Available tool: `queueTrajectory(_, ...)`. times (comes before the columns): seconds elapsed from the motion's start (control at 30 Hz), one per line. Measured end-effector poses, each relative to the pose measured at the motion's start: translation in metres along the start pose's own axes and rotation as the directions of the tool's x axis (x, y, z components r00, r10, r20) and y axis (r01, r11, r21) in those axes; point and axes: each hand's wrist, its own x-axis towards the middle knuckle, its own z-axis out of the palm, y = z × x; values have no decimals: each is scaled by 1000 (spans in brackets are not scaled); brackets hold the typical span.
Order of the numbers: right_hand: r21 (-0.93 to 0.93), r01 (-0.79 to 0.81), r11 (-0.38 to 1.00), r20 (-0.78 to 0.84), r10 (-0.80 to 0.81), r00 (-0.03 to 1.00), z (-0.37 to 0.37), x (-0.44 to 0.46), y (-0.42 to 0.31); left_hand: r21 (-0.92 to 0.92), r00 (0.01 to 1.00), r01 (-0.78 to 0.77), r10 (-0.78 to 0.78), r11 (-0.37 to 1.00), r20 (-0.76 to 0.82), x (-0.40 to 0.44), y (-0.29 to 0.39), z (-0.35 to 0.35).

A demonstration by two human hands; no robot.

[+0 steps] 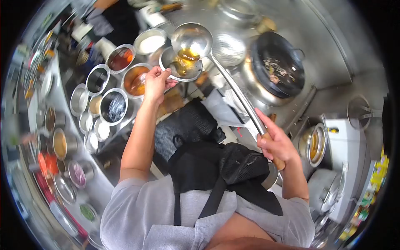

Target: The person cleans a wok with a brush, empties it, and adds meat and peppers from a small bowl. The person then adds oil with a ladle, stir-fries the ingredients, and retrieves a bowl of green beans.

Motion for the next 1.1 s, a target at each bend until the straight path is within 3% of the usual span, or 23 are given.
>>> queueTrajectory(0.03,-213,-17,977,-142,-14,990,-10,-15,5,11,996,42,-43,999,80,11,1,30)
queueTrajectory(0.1,-185,38,982,-228,-81,970,-47,-45,29,44,980,52,-60,998,191,32,-4,92)
queueTrajectory(0.17,-306,77,949,-463,-218,859,-77,-71,52,-1,961,101,-98,995,258,52,-17,155)
queueTrajectory(0.23,-197,168,966,-581,-253,773,-112,-82,96,32,943,97,-102,995,318,67,-30,227)
queueTrajectory(0.33,54,260,964,-719,-143,680,-140,-99,136,1,931,67,-63,998,361,110,-78,318)
queueTrajectory(0.37,67,276,959,-733,-140,666,-147,-103,143,88,928,33,-63,996,368,123,-96,345)
queueTrajectory(0.43,30,110,993,-798,-43,601,-162,-105,163,541,897,-210,-60,815,438,142,-127,396)
queueTrajectory(0.47,45,74,996,-789,-10,615,-172,-108,183,672,853,-456,71,584,517,148,-136,413)
queueTrajectory(0.5,55,81,995,-797,-5,604,-181,-106,202,720,771,-635,169,280,614,151,-144,429)
queueTrajectory(0.57,-331,-120,936,-795,-209,569,-192,-102,229,601,598,-791,352,114,720,173,-168,444)
queueTrajectory(0.6,-292,-268,918,-806,-86,585,-193,-101,217,554,551,-823,418,127,722,171,-166,451)
queueTrajectory(0.67,-355,-249,901,-792,-148,593,-197,-90,221,434,441,-889,532,147,723,159,-151,453)
queueTrajectory(0.7,-438,-223,871,-766,-231,600,-200,-83,220,429,439,-891,524,149,730,153,-147,450)
queueTrajectory(0.73,-392,-305,868,-772,-130,622,-198,-83,196,366,398,-917,459,161,795,148,-144,444)
queueTrajectory(0.83,-493,-419,763,-737,-111,667,-193,-102,156,288,338,-939,364,185,868,156,-136,407)
queueTrajectory(0.9,-548,-383,743,-700,-158,697,-184,-105,135,310,395,-916,437,255,808,181,-127,385)
queueTrajectory(0.97,-578,-517,631,-708,-72,703,-180,-86,133,330,424,-905,510,268,749,181,-108,373)
queueTrajectory(1.0,-501,-604,620,-732,69,678,-184,-64,127,384,569,-814,462,437,681,187,-107,364)
queueTrajectory(1.1,-507,-694,511,-798,26,602,-216,2,143,405,702,-690,420,600,575,191,-105,337)
